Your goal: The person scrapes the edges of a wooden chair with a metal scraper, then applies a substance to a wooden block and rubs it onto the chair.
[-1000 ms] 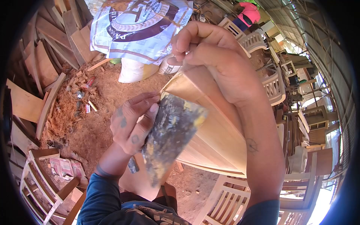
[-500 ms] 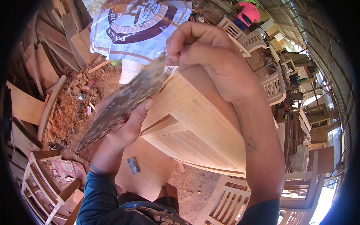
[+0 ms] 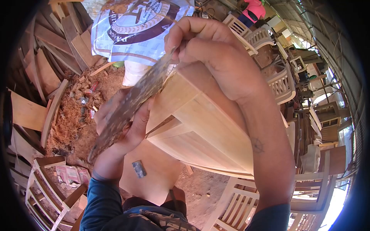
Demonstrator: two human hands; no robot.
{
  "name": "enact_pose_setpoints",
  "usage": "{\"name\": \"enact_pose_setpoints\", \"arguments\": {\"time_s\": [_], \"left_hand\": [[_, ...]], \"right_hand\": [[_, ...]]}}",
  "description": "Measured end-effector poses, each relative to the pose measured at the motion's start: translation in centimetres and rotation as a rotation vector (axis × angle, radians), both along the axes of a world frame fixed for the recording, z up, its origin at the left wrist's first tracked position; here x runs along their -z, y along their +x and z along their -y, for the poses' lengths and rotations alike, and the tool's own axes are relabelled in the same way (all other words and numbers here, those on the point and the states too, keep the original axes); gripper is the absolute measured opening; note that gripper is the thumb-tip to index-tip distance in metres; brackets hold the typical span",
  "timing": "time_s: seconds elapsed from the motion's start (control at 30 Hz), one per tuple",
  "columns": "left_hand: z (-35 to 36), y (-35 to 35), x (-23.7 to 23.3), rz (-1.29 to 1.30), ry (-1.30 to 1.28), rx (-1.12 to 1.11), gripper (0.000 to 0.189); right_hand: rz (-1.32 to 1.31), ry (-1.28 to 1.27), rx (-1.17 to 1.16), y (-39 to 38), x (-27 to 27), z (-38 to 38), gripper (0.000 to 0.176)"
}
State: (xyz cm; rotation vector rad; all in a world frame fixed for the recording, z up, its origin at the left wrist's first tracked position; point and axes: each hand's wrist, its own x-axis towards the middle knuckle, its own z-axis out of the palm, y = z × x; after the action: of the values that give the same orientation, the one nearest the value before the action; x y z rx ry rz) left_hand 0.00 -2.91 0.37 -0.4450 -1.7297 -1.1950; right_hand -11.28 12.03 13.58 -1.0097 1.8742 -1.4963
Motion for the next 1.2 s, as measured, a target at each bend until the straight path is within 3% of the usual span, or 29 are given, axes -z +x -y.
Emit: {"name": "enact_pose_setpoints", "arguments": {"time_s": [0.3,0.4,0.63,0.8,1.07,1.2], "left_hand": [[-0.4,-0.3,2.1,0.113,0.233,0.128,0.013],[-0.6,0.0,1.5,0.019,0.217,0.013,0.011],[-0.8,-0.7,1.4,0.011,0.203,0.123,0.020],[0.1,-0.3,-0.1,-0.026,0.007,0.033,0.024],[-0.3,0.1,0.7,0.068,0.137,0.080,0.024],[0.2,0.2,-0.7,0.088,0.041,0.049,0.026]], "right_hand": [[0.070,-0.071,-0.065,-0.3,0.4,-0.1,0.013],[0.036,-0.036,-0.029,0.1,0.2,0.0,0.012],[-0.010,-0.016,0.018,0.3,0.1,0.1,0.012],[-0.059,0.011,0.055,0.3,0.2,0.1,0.012],[-0.017,0.003,0.037,0.4,0.1,0.1,0.012],[-0.013,0.017,0.051,0.3,0.1,0.0,0.013]]}}
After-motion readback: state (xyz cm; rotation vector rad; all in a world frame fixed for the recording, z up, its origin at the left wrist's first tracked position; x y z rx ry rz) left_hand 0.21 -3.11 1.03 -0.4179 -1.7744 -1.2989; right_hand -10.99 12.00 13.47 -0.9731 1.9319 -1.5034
